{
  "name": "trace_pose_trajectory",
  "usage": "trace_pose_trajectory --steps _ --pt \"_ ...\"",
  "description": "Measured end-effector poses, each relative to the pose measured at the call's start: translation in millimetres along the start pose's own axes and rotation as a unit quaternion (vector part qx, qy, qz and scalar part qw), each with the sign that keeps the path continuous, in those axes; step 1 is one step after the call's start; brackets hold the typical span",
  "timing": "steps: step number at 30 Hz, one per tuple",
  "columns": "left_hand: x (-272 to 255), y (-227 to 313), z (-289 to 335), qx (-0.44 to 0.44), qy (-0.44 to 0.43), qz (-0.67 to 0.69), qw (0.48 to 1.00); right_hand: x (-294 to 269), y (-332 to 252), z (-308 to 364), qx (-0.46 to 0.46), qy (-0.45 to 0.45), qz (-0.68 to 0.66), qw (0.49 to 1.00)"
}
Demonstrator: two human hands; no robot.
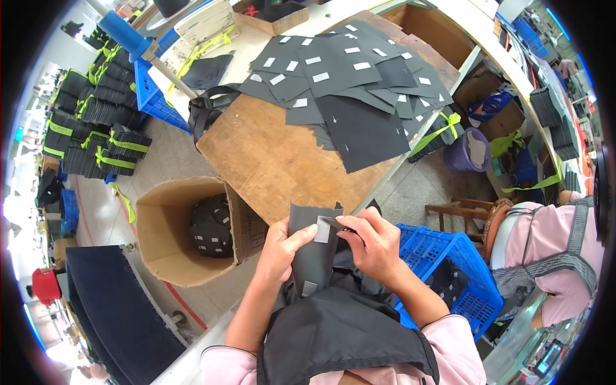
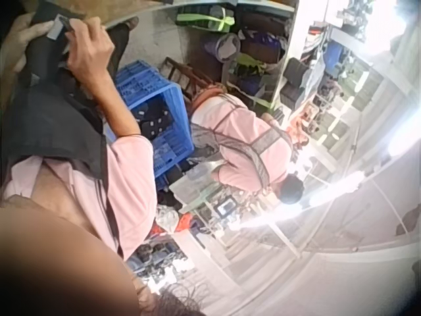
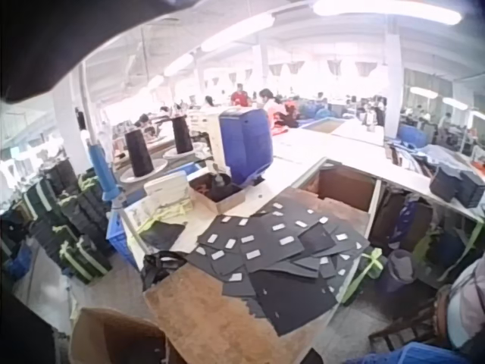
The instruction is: The recorder is assembling components for safety vests by applying adhesive strips to black fabric panels.
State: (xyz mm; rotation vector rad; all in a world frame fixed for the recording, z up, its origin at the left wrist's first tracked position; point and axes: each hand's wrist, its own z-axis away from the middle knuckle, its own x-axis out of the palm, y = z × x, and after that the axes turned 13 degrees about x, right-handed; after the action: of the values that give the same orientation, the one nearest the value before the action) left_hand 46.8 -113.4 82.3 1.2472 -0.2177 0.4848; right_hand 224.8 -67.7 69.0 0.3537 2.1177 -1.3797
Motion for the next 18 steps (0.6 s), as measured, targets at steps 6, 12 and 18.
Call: trace_pose_trajectory --steps 6,12,18 --pt "-0.2 0.0 0.2 0.012 -0.004 -0.034 0.999 -1.7 -4.3 -2.3 0.009 -0.005 -0.015 1.000" --pt "-3.9 -2.1 -0.3 0.024 -0.002 -0.091 0.996 0.8 -3.0 -2.0 0.011 -0.006 -0.022 1.000" --pt "-9.7 -5.6 -1.2 0.023 -0.011 -0.098 0.995 -5.9 5.6 -6.7 0.115 -0.009 -0.088 0.989"
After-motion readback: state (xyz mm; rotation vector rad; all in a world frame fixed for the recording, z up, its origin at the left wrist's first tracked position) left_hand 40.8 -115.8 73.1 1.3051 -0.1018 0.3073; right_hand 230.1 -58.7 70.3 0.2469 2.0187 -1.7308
